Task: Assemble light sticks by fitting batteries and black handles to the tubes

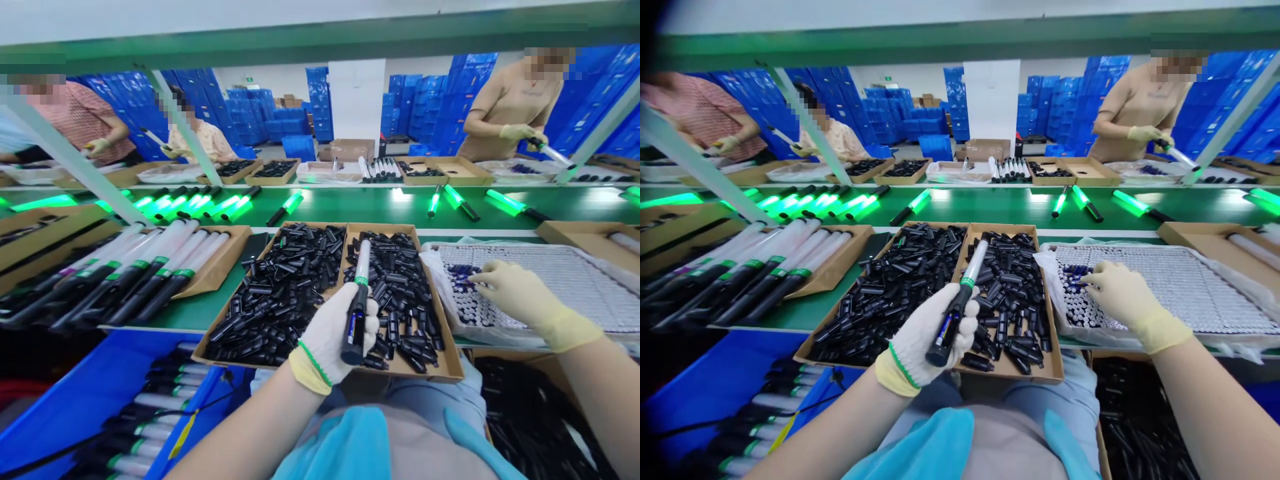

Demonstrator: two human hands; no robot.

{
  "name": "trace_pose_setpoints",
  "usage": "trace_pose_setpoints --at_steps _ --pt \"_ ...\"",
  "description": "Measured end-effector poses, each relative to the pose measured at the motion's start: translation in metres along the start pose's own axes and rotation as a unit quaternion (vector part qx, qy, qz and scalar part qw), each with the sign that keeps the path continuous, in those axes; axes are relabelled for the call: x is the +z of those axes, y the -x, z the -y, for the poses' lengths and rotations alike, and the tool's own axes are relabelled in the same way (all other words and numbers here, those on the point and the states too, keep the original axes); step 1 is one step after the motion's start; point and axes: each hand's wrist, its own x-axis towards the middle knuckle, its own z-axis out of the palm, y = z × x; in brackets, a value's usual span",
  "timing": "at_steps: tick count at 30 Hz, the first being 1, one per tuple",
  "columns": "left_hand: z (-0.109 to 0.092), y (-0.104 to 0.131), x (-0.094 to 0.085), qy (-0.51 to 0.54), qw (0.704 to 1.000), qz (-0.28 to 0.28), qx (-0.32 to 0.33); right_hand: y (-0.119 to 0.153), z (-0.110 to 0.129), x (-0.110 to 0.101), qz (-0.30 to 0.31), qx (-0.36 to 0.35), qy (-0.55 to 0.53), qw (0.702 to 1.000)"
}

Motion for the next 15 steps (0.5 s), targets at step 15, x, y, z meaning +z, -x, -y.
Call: trace_pose_setpoints --at_steps 15 --pt "0.017 -0.003 -0.004 -0.01 1.0 -0.019 -0.014 0.02 0.121 -0.055 -0.029 0.062 -0.412 0.909"
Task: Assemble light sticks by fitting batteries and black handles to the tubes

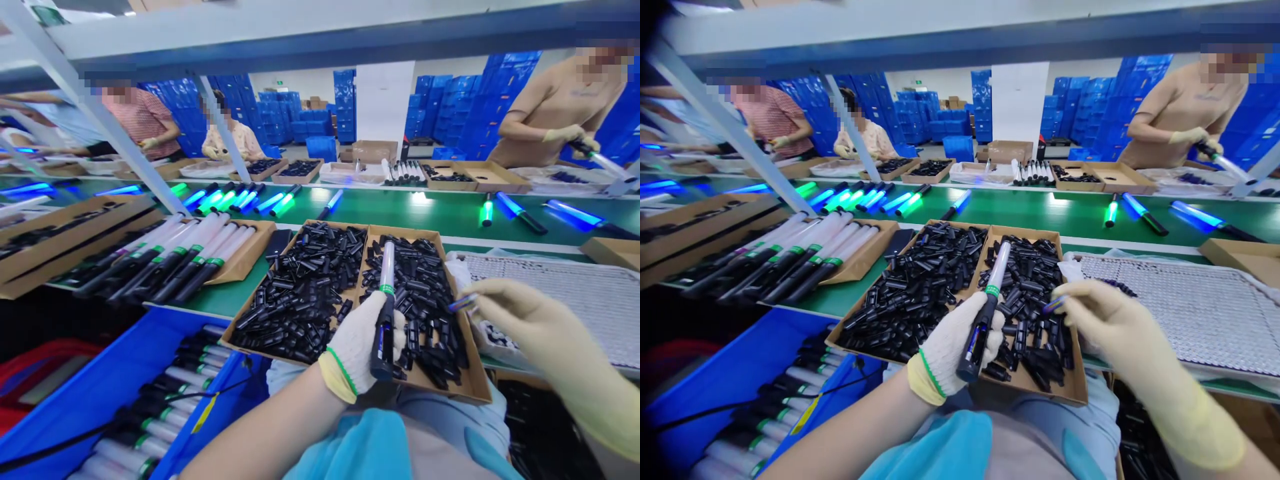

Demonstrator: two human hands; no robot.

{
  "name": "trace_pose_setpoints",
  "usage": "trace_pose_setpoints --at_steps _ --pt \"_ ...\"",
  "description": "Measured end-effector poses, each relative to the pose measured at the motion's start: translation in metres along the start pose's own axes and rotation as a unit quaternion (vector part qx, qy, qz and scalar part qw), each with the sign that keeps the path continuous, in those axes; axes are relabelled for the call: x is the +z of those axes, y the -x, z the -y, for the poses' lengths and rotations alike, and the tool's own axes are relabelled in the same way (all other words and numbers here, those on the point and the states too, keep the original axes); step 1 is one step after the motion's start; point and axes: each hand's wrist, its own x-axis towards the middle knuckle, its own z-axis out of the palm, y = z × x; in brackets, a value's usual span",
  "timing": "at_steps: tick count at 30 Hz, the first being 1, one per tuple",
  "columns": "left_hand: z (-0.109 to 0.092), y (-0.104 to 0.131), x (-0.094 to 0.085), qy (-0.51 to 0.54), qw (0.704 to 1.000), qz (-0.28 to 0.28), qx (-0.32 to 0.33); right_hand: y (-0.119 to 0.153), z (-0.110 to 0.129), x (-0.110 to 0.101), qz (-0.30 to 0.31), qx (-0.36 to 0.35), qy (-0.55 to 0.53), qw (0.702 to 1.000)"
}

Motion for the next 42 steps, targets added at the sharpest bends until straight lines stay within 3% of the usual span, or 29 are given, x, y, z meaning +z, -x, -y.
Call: trace_pose_setpoints --at_steps 3,5,10,14,17,20,26,30,33,36,39,42 --pt "0.003 -0.003 -0.003 0.011 1.0 -0.002 0.026 0.026 0.054 0.043 0.085 -0.008 -0.098 0.992" --pt "0.004 -0.002 -0.005 0.036 0.997 -0.002 0.062 0.033 0.07 0.066 0.106 -0.019 -0.108 0.988" --pt "0.003 0.003 -0.019 0.062 0.996 0.006 0.071 0.035 0.077 0.097 0.141 0.005 -0.119 0.983" --pt "0.002 0.005 -0.037 0.104 0.99 0.057 0.071 0.036 0.085 0.111 0.104 -0.058 -0.053 0.991" --pt "-0.003 0.009 -0.047 0.122 0.988 0.064 0.076 0.034 0.093 0.123 0.071 -0.073 -0.024 0.994" --pt "-0.008 0.015 -0.057 0.139 0.985 0.07 0.079 0.03 0.098 0.137 0.076 -0.105 0.003 0.992" --pt "-0.028 0.033 -0.076 0.142 0.981 0.006 0.135 0.029 0.111 0.159 0.089 -0.284 0.085 0.951" --pt "-0.055 0.054 -0.086 0.106 0.977 -0.057 0.175 0.009 0.11 0.163 0.128 -0.34 0.121 0.924" --pt "-0.077 0.068 -0.097 0.099 0.962 -0.101 0.234 -0.026 0.097 0.173 0.158 -0.275 0.152 0.936" --pt "-0.09 0.077 -0.108 0.106 0.949 -0.108 0.277 -0.057 0.082 0.193 0.244 -0.195 0.201 0.929" --pt "-0.091 0.081 -0.116 0.104 0.949 -0.089 0.283 -0.07 0.076 0.204 0.277 -0.158 0.172 0.932" --pt "-0.085 0.081 -0.12 0.102 0.954 -0.092 0.265 -0.069 0.073 0.194 0.269 -0.087 0.106 0.953"
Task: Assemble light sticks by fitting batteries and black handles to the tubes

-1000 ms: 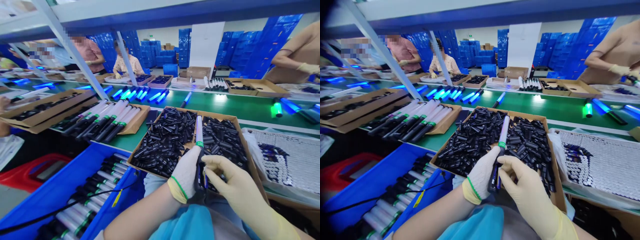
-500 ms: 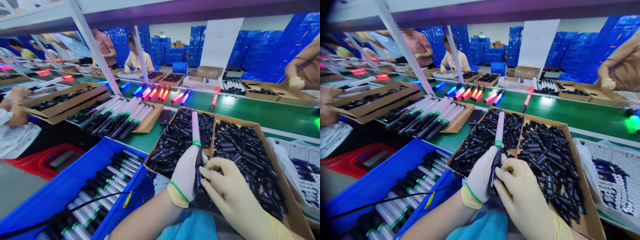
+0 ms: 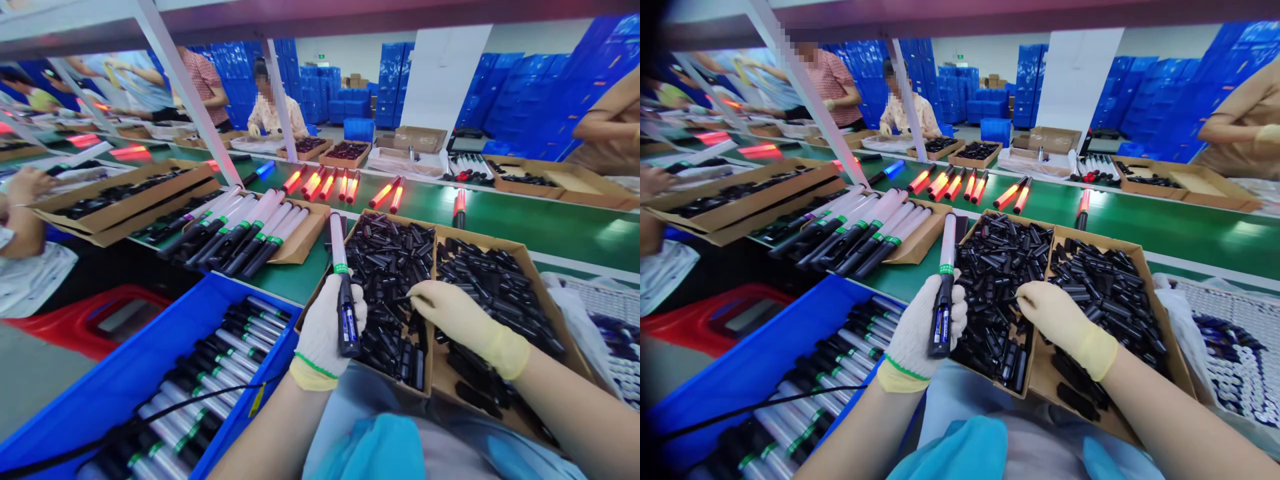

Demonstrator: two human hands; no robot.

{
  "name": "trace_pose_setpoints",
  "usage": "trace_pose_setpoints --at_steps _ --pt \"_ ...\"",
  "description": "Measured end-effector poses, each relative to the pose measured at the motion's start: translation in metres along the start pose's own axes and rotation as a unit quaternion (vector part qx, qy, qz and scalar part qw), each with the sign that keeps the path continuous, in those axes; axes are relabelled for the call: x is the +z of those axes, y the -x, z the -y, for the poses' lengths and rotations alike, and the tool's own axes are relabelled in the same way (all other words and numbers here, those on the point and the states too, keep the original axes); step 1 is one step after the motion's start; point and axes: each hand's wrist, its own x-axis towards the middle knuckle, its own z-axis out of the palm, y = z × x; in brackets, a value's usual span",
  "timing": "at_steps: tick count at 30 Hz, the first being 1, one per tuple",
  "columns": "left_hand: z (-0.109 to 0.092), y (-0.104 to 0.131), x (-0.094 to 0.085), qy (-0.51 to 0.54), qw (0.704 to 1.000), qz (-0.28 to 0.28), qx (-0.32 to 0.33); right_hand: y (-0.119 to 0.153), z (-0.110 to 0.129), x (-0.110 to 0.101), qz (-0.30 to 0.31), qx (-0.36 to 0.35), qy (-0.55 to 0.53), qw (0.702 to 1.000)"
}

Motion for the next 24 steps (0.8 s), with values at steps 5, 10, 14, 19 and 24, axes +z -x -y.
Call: trace_pose_setpoints --at_steps 5,10,14,19,24 --pt "0.009 -0.001 0.0 -0.014 0.999 -0.004 -0.042 0.023 -0.01 -0.019 0.027 0.1 -0.202 0.974" --pt "0.02 -0.003 0.007 -0.026 0.998 0.02 -0.063 0.036 -0.004 -0.017 0.023 0.128 -0.32 0.938" --pt "0.022 -0.001 0.012 -0.035 0.997 0.018 -0.065 0.047 -0.005 -0.025 0.013 0.122 -0.333 0.935" --pt "0.011 0.001 0.013 -0.032 0.999 -0.013 -0.024 0.061 -0.036 -0.057 -0.068 0.121 0.027 0.99" --pt "0.01 -0.001 0.014 -0.025 1.0 -0.004 -0.001 0.033 -0.023 -0.042 -0.058 -0.058 0.225 0.971"
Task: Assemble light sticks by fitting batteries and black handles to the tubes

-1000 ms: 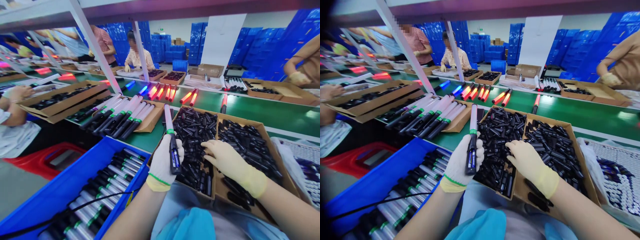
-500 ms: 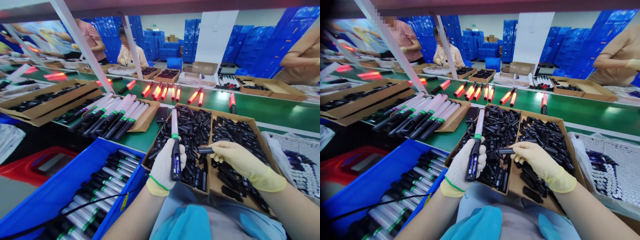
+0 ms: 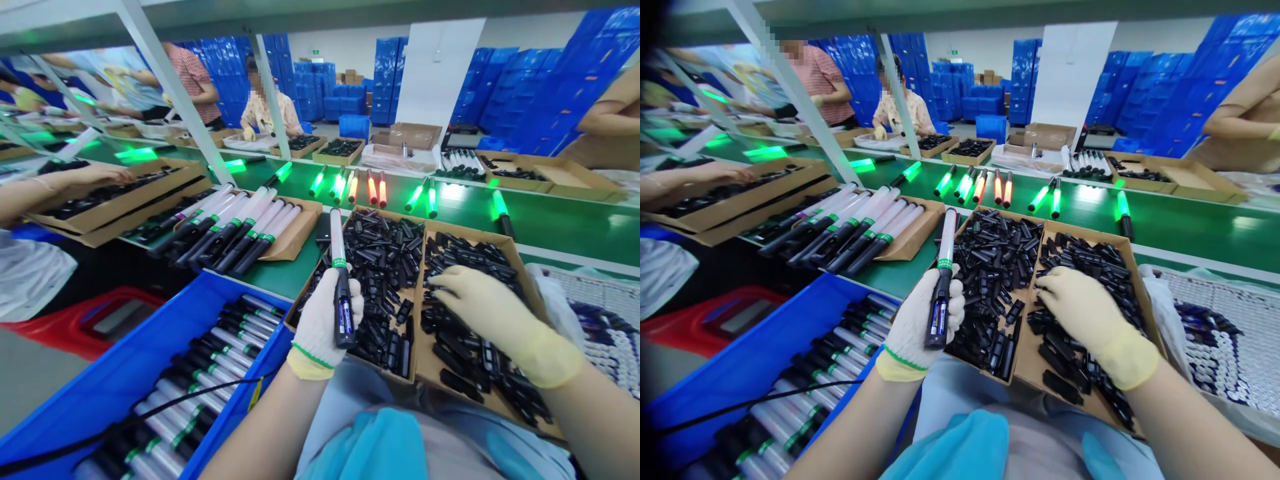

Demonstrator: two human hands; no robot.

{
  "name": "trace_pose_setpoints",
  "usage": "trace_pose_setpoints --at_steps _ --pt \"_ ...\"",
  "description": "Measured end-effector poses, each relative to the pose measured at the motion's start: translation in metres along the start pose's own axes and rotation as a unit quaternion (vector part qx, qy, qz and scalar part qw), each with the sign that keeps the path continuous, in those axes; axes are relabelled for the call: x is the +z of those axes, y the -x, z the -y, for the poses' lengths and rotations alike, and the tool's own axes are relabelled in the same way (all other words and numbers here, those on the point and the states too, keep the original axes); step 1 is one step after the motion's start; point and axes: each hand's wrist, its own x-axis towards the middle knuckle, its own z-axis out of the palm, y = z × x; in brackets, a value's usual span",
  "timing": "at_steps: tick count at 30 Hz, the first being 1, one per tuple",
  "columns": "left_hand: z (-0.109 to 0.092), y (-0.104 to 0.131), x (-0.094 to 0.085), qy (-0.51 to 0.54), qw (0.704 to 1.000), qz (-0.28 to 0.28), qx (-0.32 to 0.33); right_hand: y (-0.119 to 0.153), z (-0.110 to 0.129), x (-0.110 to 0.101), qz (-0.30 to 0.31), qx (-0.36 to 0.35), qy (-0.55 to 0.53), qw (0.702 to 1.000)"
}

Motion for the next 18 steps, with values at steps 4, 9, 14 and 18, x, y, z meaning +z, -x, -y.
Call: trace_pose_setpoints --at_steps 4,9,14,18 --pt "0.003 0.002 0.0 0.004 0.999 0.034 -0.01 -0.041 0.047 0.03 0.056 -0.12 -0.089 0.987" --pt "-0.001 0.007 -0.007 0.009 1.0 0.02 0.001 -0.056 0.054 0.04 0.052 -0.089 -0.228 0.968" --pt "-0.003 0.006 -0.009 0.018 1.0 0.005 -0.004 -0.037 0.039 0.026 0.07 0.05 -0.451 0.888" --pt "-0.001 0.002 -0.006 0.017 0.999 0.022 -0.022 -0.022 0.041 0.022 0.115 0.115 -0.59 0.79"
